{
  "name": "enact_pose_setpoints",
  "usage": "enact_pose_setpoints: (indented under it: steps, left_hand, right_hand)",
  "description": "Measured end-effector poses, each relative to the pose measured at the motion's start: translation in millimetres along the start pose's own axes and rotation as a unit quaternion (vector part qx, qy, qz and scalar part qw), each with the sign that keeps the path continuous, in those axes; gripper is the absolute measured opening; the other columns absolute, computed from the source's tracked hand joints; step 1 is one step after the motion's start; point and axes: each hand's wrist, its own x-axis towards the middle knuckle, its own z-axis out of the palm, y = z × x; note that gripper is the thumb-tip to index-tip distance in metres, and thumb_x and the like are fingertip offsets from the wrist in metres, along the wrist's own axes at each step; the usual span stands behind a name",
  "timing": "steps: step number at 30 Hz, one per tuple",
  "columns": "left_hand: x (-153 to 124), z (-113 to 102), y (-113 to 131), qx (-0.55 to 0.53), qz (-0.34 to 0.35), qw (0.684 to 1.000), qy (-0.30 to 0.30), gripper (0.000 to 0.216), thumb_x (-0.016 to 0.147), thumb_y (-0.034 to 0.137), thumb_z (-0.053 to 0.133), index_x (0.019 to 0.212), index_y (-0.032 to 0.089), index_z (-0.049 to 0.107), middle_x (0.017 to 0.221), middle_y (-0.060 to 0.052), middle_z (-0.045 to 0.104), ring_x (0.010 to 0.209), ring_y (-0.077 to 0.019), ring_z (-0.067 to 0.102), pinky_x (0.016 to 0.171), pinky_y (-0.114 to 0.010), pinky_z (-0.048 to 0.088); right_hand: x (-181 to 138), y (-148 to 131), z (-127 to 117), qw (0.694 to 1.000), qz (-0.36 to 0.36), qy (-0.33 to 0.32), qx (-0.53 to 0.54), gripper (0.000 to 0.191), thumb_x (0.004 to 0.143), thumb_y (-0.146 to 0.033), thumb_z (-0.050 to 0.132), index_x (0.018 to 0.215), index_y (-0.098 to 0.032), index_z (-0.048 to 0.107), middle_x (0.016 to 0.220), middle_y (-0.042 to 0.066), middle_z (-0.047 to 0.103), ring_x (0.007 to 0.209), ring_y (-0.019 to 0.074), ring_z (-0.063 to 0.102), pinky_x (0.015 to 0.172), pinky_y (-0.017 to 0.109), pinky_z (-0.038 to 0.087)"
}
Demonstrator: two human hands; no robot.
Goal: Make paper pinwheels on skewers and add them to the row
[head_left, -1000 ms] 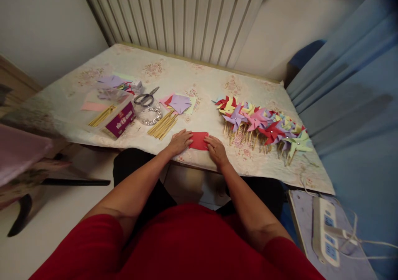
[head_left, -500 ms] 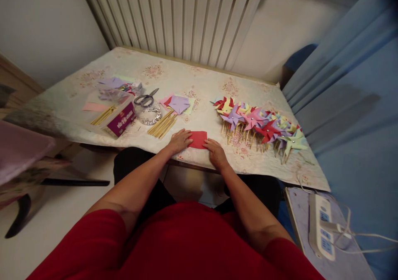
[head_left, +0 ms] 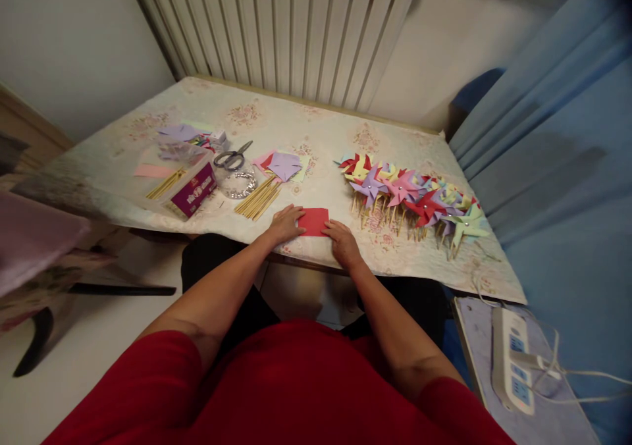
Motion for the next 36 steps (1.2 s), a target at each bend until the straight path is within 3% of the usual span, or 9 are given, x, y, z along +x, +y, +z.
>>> enact_pose_setpoints:
  steps: [10, 19, 36]
  left_hand:
    - [1, 3, -6, 0.002, 0.018, 1.0, -0.006, 0.068, 0.081, 0.041, 0.061, 0.146, 0.028, 0.045, 0.16, -0.004, 0.035, 0.15, -0.0279, 0.023, 0.121, -0.048, 0.022]
    - [-2, -2, -7, 0.013, 0.031, 0.999, -0.035, 0.07, 0.083, 0.039, 0.058, 0.15, 0.027, 0.039, 0.163, -0.004, 0.027, 0.152, -0.027, 0.017, 0.122, -0.049, 0.02]
    - [-4, -7, -5, 0.003, 0.027, 0.998, -0.061, 0.073, 0.084, 0.041, 0.056, 0.152, 0.024, 0.034, 0.165, -0.005, 0.022, 0.153, -0.0271, 0.011, 0.122, -0.049, 0.014]
  right_hand:
    - [-10, 9, 3, 0.997, -0.045, -0.036, -0.045, 0.06, 0.078, 0.003, 0.042, 0.129, -0.021, 0.065, 0.142, 0.009, 0.057, 0.139, 0.0246, 0.042, 0.112, 0.05, 0.037]
    - [-23, 9, -9, 0.991, -0.063, -0.076, -0.086, 0.061, 0.08, 0.001, 0.045, 0.137, -0.018, 0.057, 0.149, 0.014, 0.048, 0.143, 0.0281, 0.035, 0.113, 0.052, 0.034]
    - [-34, 23, 0, 0.995, -0.082, 0.002, -0.052, 0.046, 0.086, -0.003, 0.046, 0.122, -0.022, 0.066, 0.139, 0.013, 0.057, 0.136, 0.0266, 0.043, 0.108, 0.05, 0.038]
